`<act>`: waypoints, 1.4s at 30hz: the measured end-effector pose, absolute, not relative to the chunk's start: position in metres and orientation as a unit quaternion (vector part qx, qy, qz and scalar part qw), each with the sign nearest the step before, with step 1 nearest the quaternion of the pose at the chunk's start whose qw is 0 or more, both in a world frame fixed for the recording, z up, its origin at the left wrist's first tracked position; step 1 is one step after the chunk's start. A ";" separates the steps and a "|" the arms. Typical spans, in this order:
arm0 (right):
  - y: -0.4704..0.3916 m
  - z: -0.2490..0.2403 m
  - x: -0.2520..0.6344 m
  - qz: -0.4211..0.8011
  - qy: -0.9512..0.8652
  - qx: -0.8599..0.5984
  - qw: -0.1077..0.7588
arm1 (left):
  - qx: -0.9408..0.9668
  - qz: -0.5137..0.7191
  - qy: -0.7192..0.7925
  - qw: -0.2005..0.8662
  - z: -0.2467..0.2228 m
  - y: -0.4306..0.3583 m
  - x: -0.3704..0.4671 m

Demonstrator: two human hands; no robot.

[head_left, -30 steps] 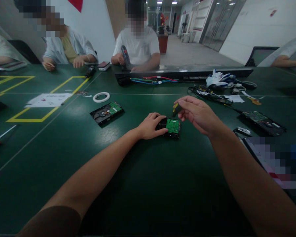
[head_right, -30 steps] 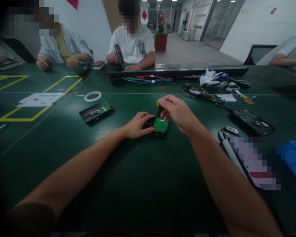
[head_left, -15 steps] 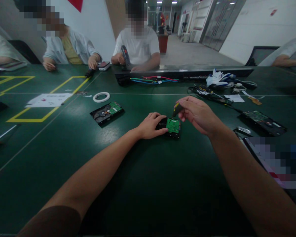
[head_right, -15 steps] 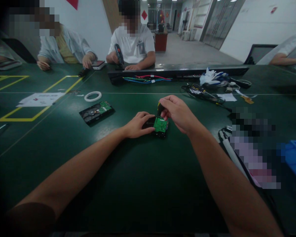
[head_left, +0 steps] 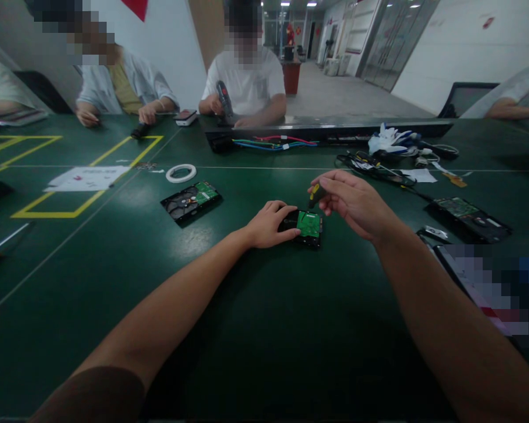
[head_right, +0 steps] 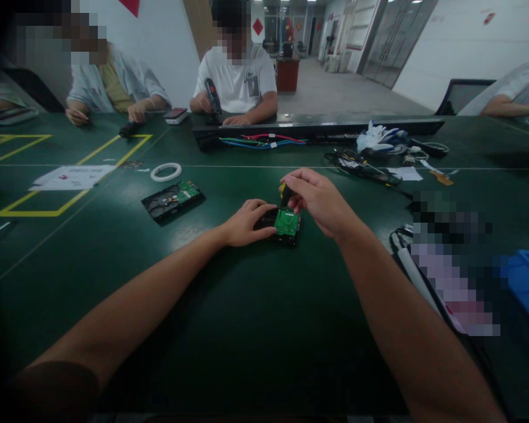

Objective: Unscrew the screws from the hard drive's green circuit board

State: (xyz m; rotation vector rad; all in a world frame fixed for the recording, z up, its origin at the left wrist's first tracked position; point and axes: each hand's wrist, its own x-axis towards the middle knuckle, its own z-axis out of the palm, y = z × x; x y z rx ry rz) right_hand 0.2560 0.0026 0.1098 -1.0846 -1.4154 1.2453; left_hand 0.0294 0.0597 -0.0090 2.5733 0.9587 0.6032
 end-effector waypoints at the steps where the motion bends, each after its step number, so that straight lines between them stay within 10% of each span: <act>1: 0.003 0.110 0.256 0.506 -0.580 -0.442 0.461 | 0.902 0.210 0.337 0.165 -0.009 0.060 0.029; 42: 0.001 0.108 0.253 0.543 -0.543 -0.463 0.443 | 0.903 0.209 0.336 0.167 -0.008 0.060 0.029</act>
